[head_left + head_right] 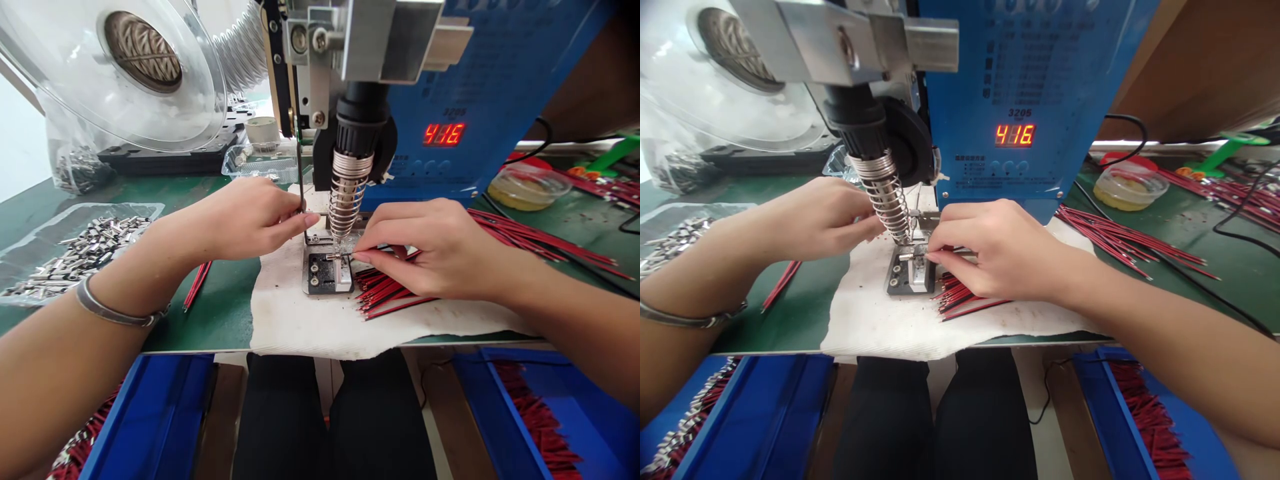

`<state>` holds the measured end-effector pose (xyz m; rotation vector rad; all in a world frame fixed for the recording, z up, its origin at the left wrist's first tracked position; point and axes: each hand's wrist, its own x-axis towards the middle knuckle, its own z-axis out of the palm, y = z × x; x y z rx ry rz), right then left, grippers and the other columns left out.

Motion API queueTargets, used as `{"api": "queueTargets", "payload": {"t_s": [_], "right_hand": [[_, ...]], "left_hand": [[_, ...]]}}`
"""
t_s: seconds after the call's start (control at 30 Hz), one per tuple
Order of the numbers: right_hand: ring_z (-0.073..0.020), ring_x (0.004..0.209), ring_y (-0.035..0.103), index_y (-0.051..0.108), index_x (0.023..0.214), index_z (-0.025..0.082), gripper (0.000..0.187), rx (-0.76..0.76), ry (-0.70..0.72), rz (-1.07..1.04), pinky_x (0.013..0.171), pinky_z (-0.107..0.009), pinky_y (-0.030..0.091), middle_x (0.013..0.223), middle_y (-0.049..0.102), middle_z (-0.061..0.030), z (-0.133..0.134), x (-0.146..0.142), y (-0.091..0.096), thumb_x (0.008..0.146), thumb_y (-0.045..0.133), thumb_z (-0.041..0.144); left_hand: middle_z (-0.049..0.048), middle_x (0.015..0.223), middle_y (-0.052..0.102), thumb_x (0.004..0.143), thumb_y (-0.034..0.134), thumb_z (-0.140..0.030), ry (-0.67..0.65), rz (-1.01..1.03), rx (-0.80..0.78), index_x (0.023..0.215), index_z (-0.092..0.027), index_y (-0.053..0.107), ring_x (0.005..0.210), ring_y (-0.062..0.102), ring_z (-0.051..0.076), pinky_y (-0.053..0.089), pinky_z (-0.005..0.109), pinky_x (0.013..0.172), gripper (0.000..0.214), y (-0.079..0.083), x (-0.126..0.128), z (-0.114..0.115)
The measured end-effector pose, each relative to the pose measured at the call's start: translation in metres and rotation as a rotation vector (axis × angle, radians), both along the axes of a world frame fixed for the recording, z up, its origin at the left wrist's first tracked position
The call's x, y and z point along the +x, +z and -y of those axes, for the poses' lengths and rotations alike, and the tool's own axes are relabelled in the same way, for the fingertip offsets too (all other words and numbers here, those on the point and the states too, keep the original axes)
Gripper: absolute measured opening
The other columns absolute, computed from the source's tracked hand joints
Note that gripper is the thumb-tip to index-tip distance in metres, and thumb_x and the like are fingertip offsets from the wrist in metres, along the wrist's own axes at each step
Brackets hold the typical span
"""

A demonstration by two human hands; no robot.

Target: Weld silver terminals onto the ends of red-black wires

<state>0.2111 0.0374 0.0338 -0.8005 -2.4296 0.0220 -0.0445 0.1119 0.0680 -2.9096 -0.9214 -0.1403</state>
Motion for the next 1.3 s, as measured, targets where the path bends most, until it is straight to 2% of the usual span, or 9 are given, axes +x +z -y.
{"api": "queueTargets", "payload": {"t_s": [0.13,0.33,0.53,0.77,1.03,1.3], "right_hand": [[-0.0168,0.072,0.064,0.071,0.089,0.022,0.013,-0.01,0.018,-0.026,0.065,-0.032,0.048,0.085,0.071,-0.0039,0.0,-0.0008,0.0008,0.097,0.061,0.02],[-0.0148,0.071,0.064,0.072,0.087,0.018,0.013,-0.081,0.036,-0.068,0.065,-0.029,0.05,0.081,0.07,-0.0041,0.0012,-0.0045,0.0042,0.096,0.063,0.017],[-0.0164,0.072,0.066,0.072,0.087,0.02,0.012,0.07,0.02,-0.07,0.063,-0.031,0.051,0.085,0.073,-0.0048,0.0035,-0.0033,0.0036,0.095,0.064,0.018],[-0.0154,0.073,0.069,0.074,0.089,0.019,0.012,0.238,-0.015,-0.049,0.058,-0.029,0.05,0.089,0.076,-0.0044,0.0036,-0.0024,0.0011,0.096,0.064,0.019],[-0.016,0.074,0.07,0.075,0.09,0.021,0.014,0.248,-0.052,-0.053,0.058,-0.029,0.051,0.088,0.076,-0.0039,0.0055,-0.0027,0.0036,0.096,0.063,0.019],[-0.0156,0.074,0.07,0.076,0.09,0.02,0.015,0.258,-0.039,-0.071,0.059,-0.029,0.052,0.088,0.076,-0.0047,0.0054,-0.0039,0.0037,0.096,0.063,0.018]], "left_hand": [[-0.0003,0.055,0.041,0.1,0.034,-0.041,0.03,-0.03,-0.02,0.064,-0.022,0.034,0.051,0.035,0.015,0.025,0.033,0.058,0.04,0.0021,0.0018,0.0017],[-0.0006,0.052,0.035,0.097,0.032,-0.046,0.042,-0.016,-0.039,0.061,-0.023,0.031,0.049,0.028,0.015,0.021,0.035,0.058,0.043,0.0014,0.0031,0.0013],[0.0001,0.054,0.039,0.099,0.034,-0.039,0.054,-0.034,-0.053,0.063,-0.023,0.032,0.051,0.033,0.015,0.023,0.035,0.059,0.038,0.0053,0.0051,0.0058],[0.0015,0.052,0.041,0.097,0.034,-0.041,0.04,-0.031,-0.053,0.064,-0.024,0.035,0.048,0.034,0.016,0.024,0.036,0.056,0.038,0.0053,0.0052,0.0038],[0.0028,0.054,0.045,0.097,0.034,-0.044,0.042,-0.027,-0.064,0.065,-0.023,0.038,0.051,0.036,0.016,0.023,0.035,0.058,0.039,0.0036,0.0032,0.0023],[0.0,0.051,0.04,0.099,0.033,-0.043,0.016,-0.018,-0.025,0.063,-0.022,0.035,0.048,0.033,0.015,0.023,0.035,0.056,0.042,0.0022,0.0019,0.0006]]}}
